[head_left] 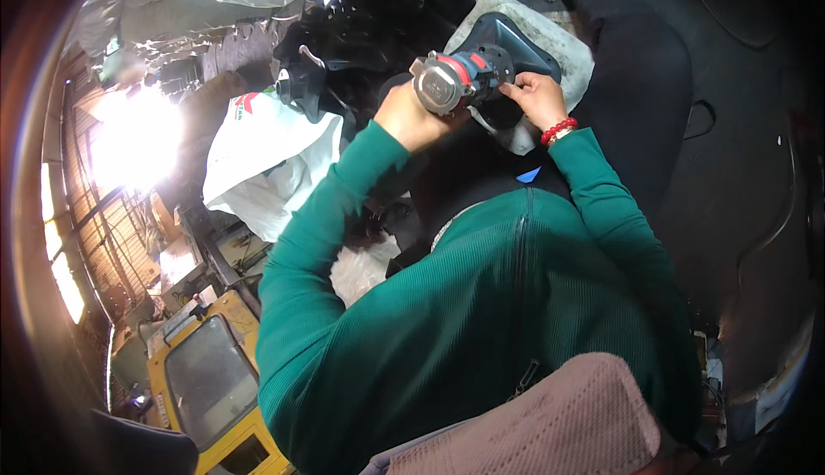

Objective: The person uses a cordless drill to fasten screws into a black plastic part while seated on the floor. They repeatedly retrieve screws from a white bag and place the finished part into another bag.

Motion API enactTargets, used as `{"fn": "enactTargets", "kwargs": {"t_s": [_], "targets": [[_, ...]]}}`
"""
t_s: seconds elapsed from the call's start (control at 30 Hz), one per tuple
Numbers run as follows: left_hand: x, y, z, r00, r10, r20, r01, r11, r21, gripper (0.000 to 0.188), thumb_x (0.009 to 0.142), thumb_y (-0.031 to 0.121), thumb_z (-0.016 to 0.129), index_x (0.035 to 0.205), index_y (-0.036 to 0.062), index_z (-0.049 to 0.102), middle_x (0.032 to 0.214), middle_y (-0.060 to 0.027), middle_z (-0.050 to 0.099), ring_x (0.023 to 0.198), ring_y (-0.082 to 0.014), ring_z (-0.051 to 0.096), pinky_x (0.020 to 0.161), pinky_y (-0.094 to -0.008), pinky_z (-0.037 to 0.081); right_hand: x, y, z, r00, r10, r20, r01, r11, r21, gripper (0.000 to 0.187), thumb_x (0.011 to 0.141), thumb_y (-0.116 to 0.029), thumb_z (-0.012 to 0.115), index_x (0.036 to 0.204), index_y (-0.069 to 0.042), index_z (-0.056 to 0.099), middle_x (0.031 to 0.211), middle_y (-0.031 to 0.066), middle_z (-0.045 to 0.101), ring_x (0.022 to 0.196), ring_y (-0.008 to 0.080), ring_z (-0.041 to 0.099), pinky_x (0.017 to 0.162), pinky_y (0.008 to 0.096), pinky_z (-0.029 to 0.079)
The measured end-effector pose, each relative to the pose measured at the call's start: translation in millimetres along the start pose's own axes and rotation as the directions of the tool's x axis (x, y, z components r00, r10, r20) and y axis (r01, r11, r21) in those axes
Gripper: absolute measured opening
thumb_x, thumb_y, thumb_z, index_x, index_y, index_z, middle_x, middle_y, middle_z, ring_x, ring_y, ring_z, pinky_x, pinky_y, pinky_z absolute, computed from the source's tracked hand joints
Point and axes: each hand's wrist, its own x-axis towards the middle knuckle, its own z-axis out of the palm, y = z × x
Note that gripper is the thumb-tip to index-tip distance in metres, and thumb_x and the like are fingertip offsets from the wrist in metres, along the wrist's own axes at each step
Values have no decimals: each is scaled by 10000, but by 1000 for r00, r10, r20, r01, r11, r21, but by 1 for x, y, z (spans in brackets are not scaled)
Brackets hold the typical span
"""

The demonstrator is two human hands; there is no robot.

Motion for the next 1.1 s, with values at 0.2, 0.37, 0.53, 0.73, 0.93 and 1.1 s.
{"fn": "enactTargets", "kwargs": {"t_s": [0.2, 0.37, 0.53, 0.73, 0.93, 1.1], "targets": [[-78, 3, 11, 937, 256, -236, -233, 965, 119, 426, 749, 266, 752, 1088, 50, 611, 1025, -128, 659, 929, -288, 656, 832, -358, 520, -54, 4, 7, 992, 87, 95, -128, 759, 638, 532, 864, -159, 638, 1336, -10, 445, 1079, 133, 632, 859, 163, 633, 760, 289, 531], [-113, 4, 31, 900, 298, -317, -340, 937, -84, 420, 684, 106, 756, 1078, 55, 619, 1004, -112, 641, 900, -309, 624, 784, -389, 497, -88, -8, -2, 947, -186, 262, -128, 528, 840, 616, 915, 9, 473, 1474, -67, 226, 1258, 163, 545, 1005, 174, 609, 915, 296, 507], [-125, -9, 41, 951, 177, -253, -235, 946, -222, 444, 689, 122, 771, 1098, 54, 612, 1033, -116, 640, 932, -289, 631, 817, -374, 506, -88, -14, 3, 917, -287, 276, 18, 723, 691, 696, 885, 63, 456, 1499, -140, 199, 1229, 150, 591, 1026, 114, 582, 903, 253, 486], [-130, -27, 40, 976, 107, -188, -155, 953, -262, 452, 697, 106, 776, 1112, 44, 607, 1048, -114, 641, 956, -266, 635, 843, -361, 509, -82, -10, 20, 878, -384, 285, 118, 753, 648, 698, 871, 111, 410, 1494, -147, 234, 1222, 141, 591, 1073, 117, 570, 908, 254, 476], [-127, -35, 34, 986, 98, -137, -137, 940, -313, 416, 710, 92, 758, 1098, 35, 616, 1062, -124, 644, 969, -276, 633, 849, -359, 507, -82, -15, 28, 885, -386, 262, 210, 832, 513, 720, 855, 137, 407, 1487, -179, 267, 1207, 105, 610, 1081, 103, 568, 902, 237, 470], [-128, -43, 32, 989, 105, -104, -133, 942, -307, 422, 720, 88, 746, 1115, 29, 610, 1052, -129, 650, 955, -285, 636, 839, -358, 511, -84, -23, 29, 862, -436, 258, 376, 892, 252, 760, 830, 139, 451, 1473, -230, 284, 1189, 132, 635, 1079, 216, 621, 910, 285, 483]]}}
